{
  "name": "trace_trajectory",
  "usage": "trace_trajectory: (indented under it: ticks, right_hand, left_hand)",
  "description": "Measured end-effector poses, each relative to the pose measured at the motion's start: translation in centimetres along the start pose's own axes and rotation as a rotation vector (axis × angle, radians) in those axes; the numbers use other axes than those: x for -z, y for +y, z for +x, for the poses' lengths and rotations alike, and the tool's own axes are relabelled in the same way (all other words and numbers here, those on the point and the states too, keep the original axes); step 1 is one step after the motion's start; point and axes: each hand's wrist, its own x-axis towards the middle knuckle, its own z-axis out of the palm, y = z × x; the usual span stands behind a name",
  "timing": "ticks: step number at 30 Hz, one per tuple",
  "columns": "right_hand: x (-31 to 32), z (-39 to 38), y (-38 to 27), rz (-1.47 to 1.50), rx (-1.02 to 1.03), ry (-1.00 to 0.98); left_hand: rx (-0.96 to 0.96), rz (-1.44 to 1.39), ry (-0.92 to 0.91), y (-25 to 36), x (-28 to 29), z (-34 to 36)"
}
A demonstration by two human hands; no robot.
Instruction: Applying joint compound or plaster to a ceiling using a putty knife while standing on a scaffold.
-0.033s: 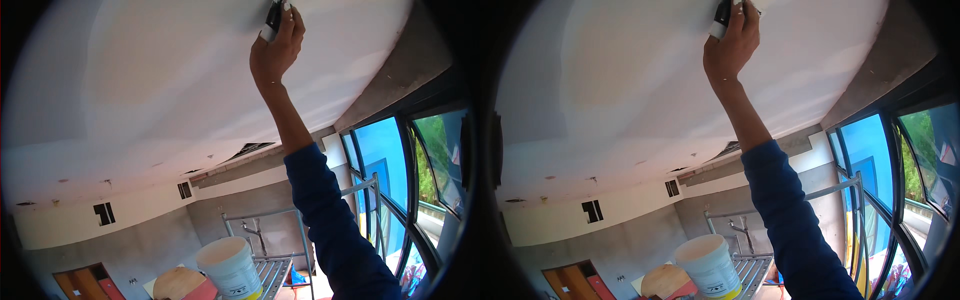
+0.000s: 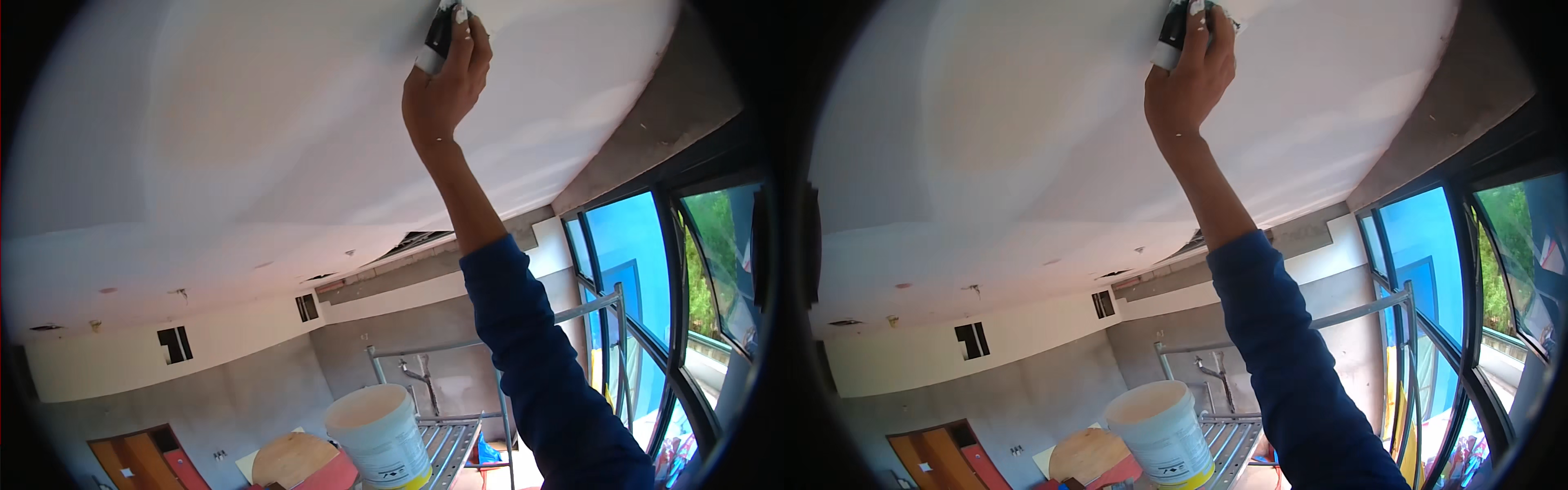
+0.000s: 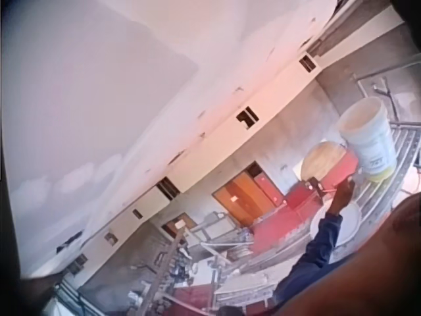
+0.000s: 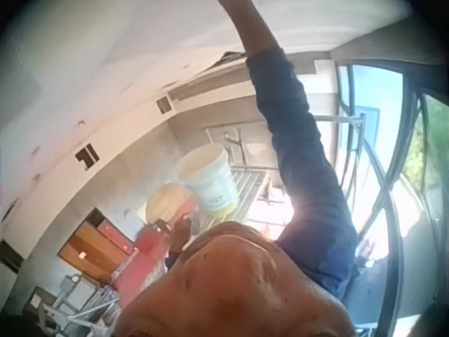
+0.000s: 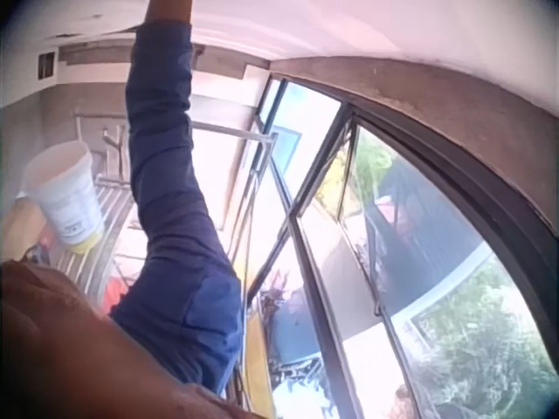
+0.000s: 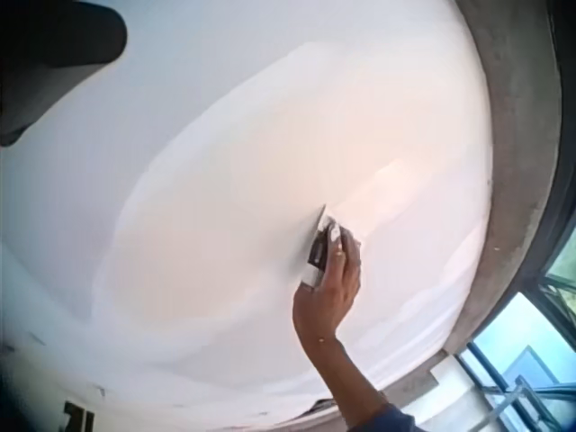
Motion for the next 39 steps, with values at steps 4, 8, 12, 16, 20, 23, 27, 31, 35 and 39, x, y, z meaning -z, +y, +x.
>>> trace_trajectory:
  ticks: [4, 8, 12, 16, 20, 23, 27, 31, 35, 39]
  right_hand:
    - [-2.5, -6.8, -1.8, -0.005, -0.062, -0.071]
    - [-4.3, -13.6, -5.5, 0.006, -0.127, -0.176]
    - [-4.8, -19.9, -8.5, 0.072, -0.162, -0.316]
    - [-3.3, -22.4, -11.5, 0.066, -0.209, -0.491]
    - [3.0, -20.7, -13.6, 0.629, -0.665, -0.603]
    - [11.0, -19.0, -15.0, 1.092, -1.380, -0.779]
    - [19.0, -17.3, -15.1, 1.227, -1.570, -0.839]
    - [23.8, -16.0, -14.1, 1.038, -1.215, -1.147]
    - [24.5, -15.3, -12.2, 0.971, -0.629, -1.302]
    - [27.8, -14.1, -5.2, 0.725, -0.596, -1.681]
  left_hand:
    - [0.080, 0.095, 0.065, 0.4, 1.8, -2.5]
    - [0.149, 0.093, 0.131, 0.4, 3.5, -6.0]
    - [0.202, 0.081, 0.183, 1.0, 3.9, -8.8]
    - [0.153, 0.088, 0.368, 0.0, 2.3, -8.9]
    - [0.363, -1.042, 0.606, 1.6, 3.8, -4.1]
    - [0.054, -1.568, 0.465, 11.0, 9.5, 1.2]
    - [-0.207, -1.709, 0.251, 17.1, 12.8, 6.7]
    - [-0.029, -1.923, 0.023, 18.0, 12.2, 9.5]
    - [-0.097, -1.859, -0.128, 20.2, 10.1, 10.2]
    - [-0.147, -1.825, -0.203, 25.2, 8.2, 10.3]
